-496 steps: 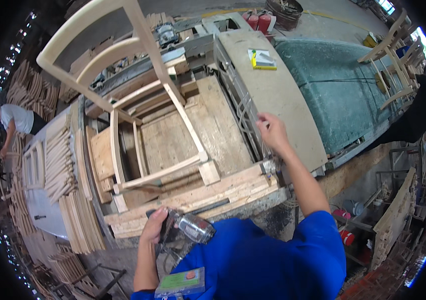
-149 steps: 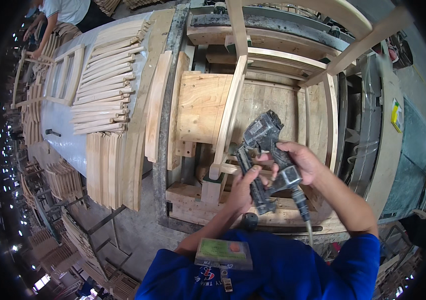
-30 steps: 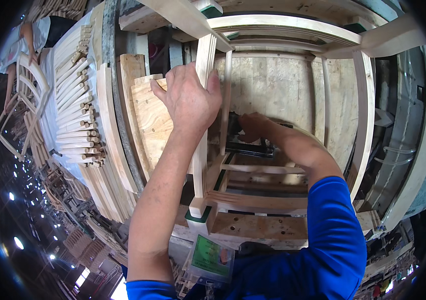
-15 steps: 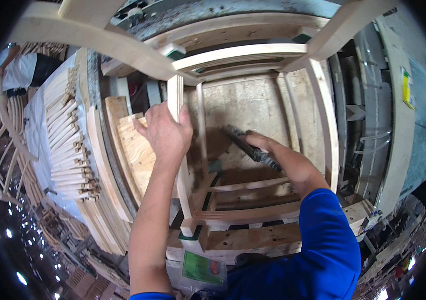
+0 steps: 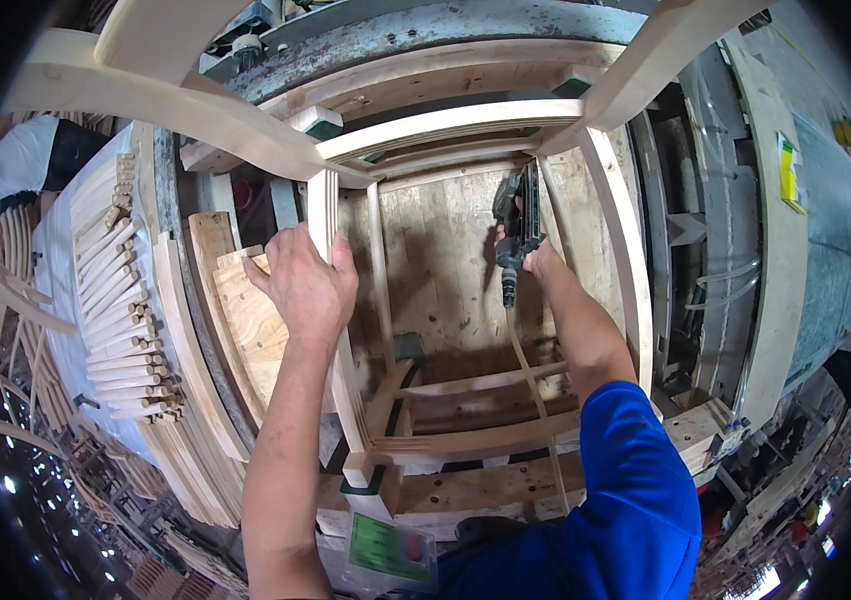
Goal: The person assembles wooden chair frames using a pneumatic nail gun. They position wooden pieces, drive nails into joints, reload the nail gun, and move completed frames to a conveyor belt.
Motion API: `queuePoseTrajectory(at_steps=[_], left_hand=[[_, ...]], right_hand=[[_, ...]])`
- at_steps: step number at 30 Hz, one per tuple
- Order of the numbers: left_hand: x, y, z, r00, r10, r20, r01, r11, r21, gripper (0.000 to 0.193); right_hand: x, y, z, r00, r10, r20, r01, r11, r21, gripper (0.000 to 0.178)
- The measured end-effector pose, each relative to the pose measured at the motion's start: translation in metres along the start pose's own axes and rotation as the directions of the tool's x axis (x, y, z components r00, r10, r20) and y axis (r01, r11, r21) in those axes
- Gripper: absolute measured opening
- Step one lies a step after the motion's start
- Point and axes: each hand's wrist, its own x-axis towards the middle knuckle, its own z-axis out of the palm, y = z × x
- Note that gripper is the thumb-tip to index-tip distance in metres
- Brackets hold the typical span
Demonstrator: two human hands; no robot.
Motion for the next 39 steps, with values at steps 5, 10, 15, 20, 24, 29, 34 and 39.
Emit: queuePoseTrajectory(at_steps=[5,10,15,20,24,29,34,39], left_hand=[[-0.001,-0.001,0.002,1.0,0.009,-0.024,-0.009,1.0,0.009,0.037],[-0.003,-0.002,0.004,1.0,0.008,-0.027,-0.007,0.999,0.031,0.036],[-0.002,0.0,0.0,1.0,0.015,-0.009,-0.015,1.0,-0.002,0.035],[-0.002,-0.001,0.002,1.0,0.003,-0.011,-0.003,1.0,-0.005,0.033],[-0.001,-0.002,0.001,1.0,-0.012,0.015,0.012,1.0,-0.006,0.032],[-0.002,-0.005,0.005,1.0,0.013,-0.028,-0.012,1.0,0.01,0.031],[-0.003,-0.006,0.005,0.999,0.017,-0.032,-0.017,1.0,-0.001,0.031],[-0.001,-0.005,0.002,1.0,0.001,-0.005,-0.001,1.0,-0.031,0.031]], right_hand=[[-0.001,0.0,0.007,0.985,-0.168,-0.038,0.165,0.984,-0.071,0.049],[0.0,0.003,0.007,0.999,-0.038,-0.007,0.038,0.999,0.027,0.052],[0.005,0.005,0.006,0.992,-0.1,-0.07,0.1,0.995,0.0,0.052],[0.009,0.006,0.015,0.981,-0.169,-0.098,0.164,0.985,-0.055,0.049],[0.006,0.007,0.014,0.983,-0.182,-0.038,0.182,0.983,0.015,0.049],[0.007,0.006,0.011,0.992,-0.123,0.03,0.119,0.986,0.119,0.049],[0.009,0.011,0.016,0.989,-0.038,0.143,0.008,0.979,0.203,0.048],[0.017,0.015,0.025,0.952,0.026,0.304,-0.119,0.949,0.293,0.05]])
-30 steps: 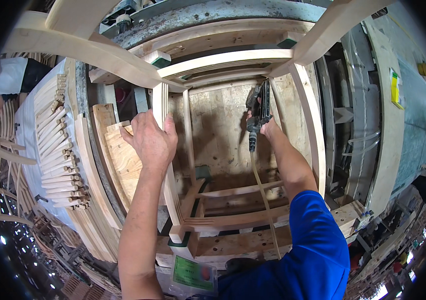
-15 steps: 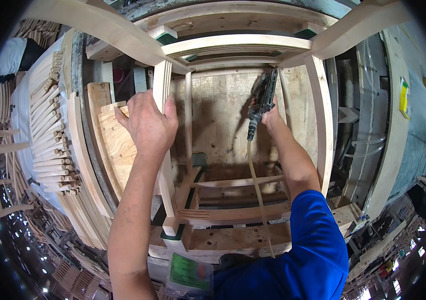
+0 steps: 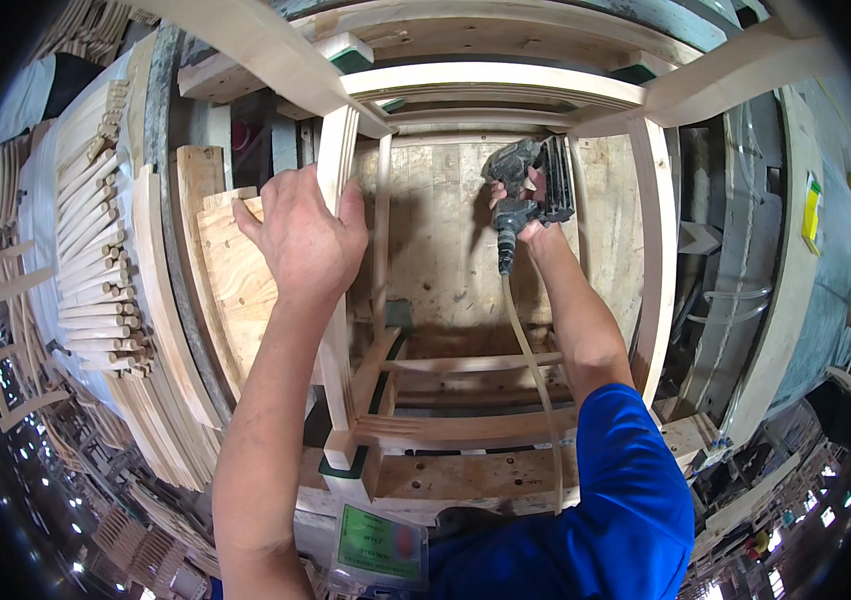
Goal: The person assembles wooden chair frames using a pneumatic nail gun. They position wooden pieces, drive nails into joints, reload the nail gun, and move completed frames to a conveyor belt.
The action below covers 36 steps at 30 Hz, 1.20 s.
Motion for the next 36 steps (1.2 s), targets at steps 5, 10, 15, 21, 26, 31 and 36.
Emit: queuePoseTrajectory(at_steps=[5,10,15,21,26,31,36], left_hand=[[0.003,0.002,-0.004,1.0,-0.01,0.001,0.01,0.999,-0.052,0.03],[-0.001,-0.003,0.002,0.999,0.004,-0.038,-0.005,1.0,-0.024,0.031],[-0.003,-0.006,0.008,0.995,0.038,-0.097,-0.04,0.999,-0.019,0.034],[-0.001,-0.007,0.014,0.97,0.06,-0.236,-0.096,0.984,-0.147,0.03],[-0.007,-0.016,0.022,0.955,0.061,-0.291,-0.1,0.988,-0.121,0.027],[-0.007,-0.016,0.018,0.972,0.068,-0.224,-0.105,0.982,-0.159,0.028],[-0.007,-0.017,0.018,0.963,0.068,-0.259,-0.11,0.982,-0.154,0.028]], right_hand=[[-0.01,-0.006,-0.01,0.924,-0.23,-0.304,0.103,0.918,-0.382,0.063],[-0.029,0.008,0.037,0.833,-0.554,-0.008,-0.495,-0.737,-0.46,0.05],[-0.041,0.083,0.061,0.989,0.014,-0.145,0.061,-0.945,0.322,0.034],[-0.048,0.099,-0.008,0.849,0.094,-0.52,0.427,-0.701,0.571,0.028],[-0.056,0.088,-0.02,0.768,0.035,-0.64,0.501,-0.654,0.566,0.028],[-0.051,0.087,-0.047,0.718,-0.131,-0.683,0.516,-0.559,0.649,0.031],[-0.042,0.098,-0.056,0.673,-0.205,-0.71,0.591,-0.428,0.684,0.034]])
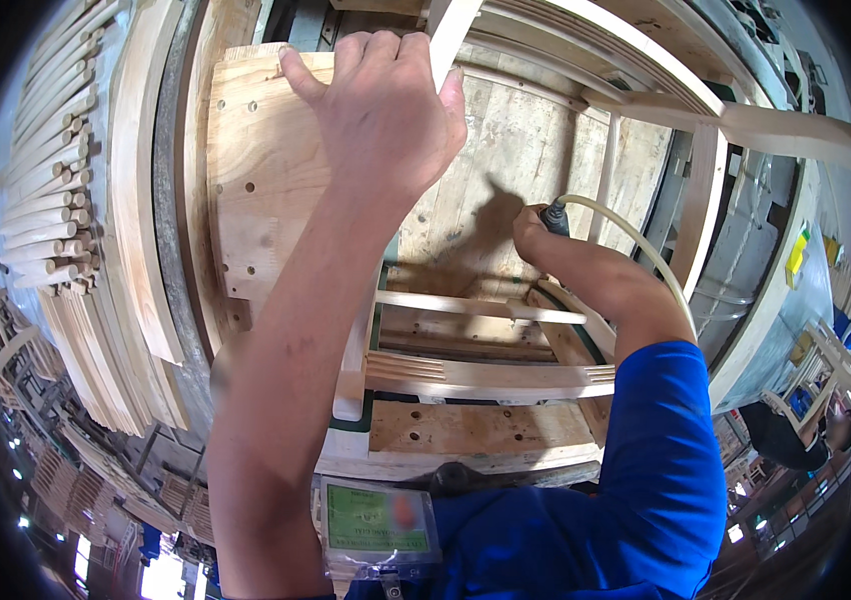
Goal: The person assembles wooden chair frames using a pneumatic nail gun. They position wooden pieces, drive nails into joints, reload the nail gun, and move completed frames to a conveyor belt.
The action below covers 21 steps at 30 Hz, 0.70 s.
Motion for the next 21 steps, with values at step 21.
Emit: queuePoseTrajectory(at_steps=[21], left_hand=[[-0.001,0.002,-0.004,0.991,0.061,-0.121,-0.07,0.995,-0.074,0.028]], right_hand=[[-0.152,0.015,0.005,0.859,0.407,-0.31,-0.281,0.882,0.377,0.05]])
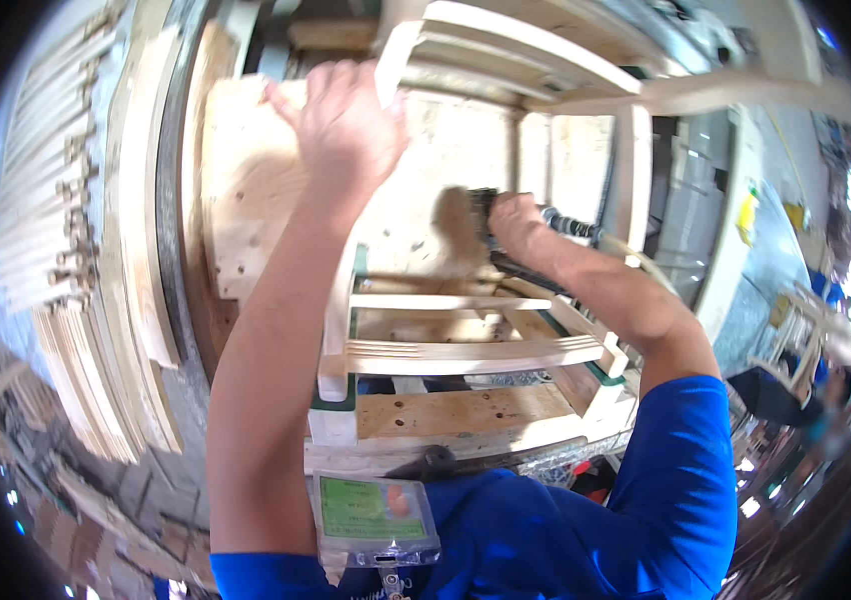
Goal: The person assembles wooden chair frames using a pneumatic nail gun. They position wooden pieces, drive nails into joints, reload the nail gun, and move completed frames to a conveyor belt.
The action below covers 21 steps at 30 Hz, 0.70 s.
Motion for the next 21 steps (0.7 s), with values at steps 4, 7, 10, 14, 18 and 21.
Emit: queuePoseTrajectory(at_steps=[4,7,10,14,18,21], left_hand=[[-0.004,-0.001,0.003,0.985,-0.083,0.149,0.097,0.991,-0.093,0.038],[-0.005,0.005,-0.004,0.992,-0.087,0.089,0.082,0.995,0.056,0.055],[0.0,0.028,-0.025,0.971,-0.163,0.174,0.131,0.975,0.182,0.077],[-0.025,0.041,-0.051,0.931,-0.266,0.251,0.211,0.951,0.225,0.091],[-0.066,0.062,-0.086,0.884,-0.302,0.357,0.197,0.933,0.3,0.094],[-0.089,0.087,-0.103,0.856,-0.313,0.413,0.197,0.934,0.299,0.096]], right_hand=[[-0.126,0.015,-0.049,0.901,0.304,-0.308,-0.229,0.939,0.258,0.052],[-0.25,0.029,-0.06,0.713,0.486,-0.506,-0.163,0.816,0.554,0.041],[-0.364,0.037,-0.03,0.443,0.665,-0.601,-0.14,0.714,0.686,0.025],[-0.477,0.047,0.061,0.315,0.914,-0.256,-0.38,0.368,0.849,0.029],[-0.509,0.049,0.198,0.121,0.993,0.001,-0.372,0.044,0.927,0.032],[-0.499,0.027,0.289,-0.03,0.999,0.027,-0.495,-0.039,0.868,0.029]])
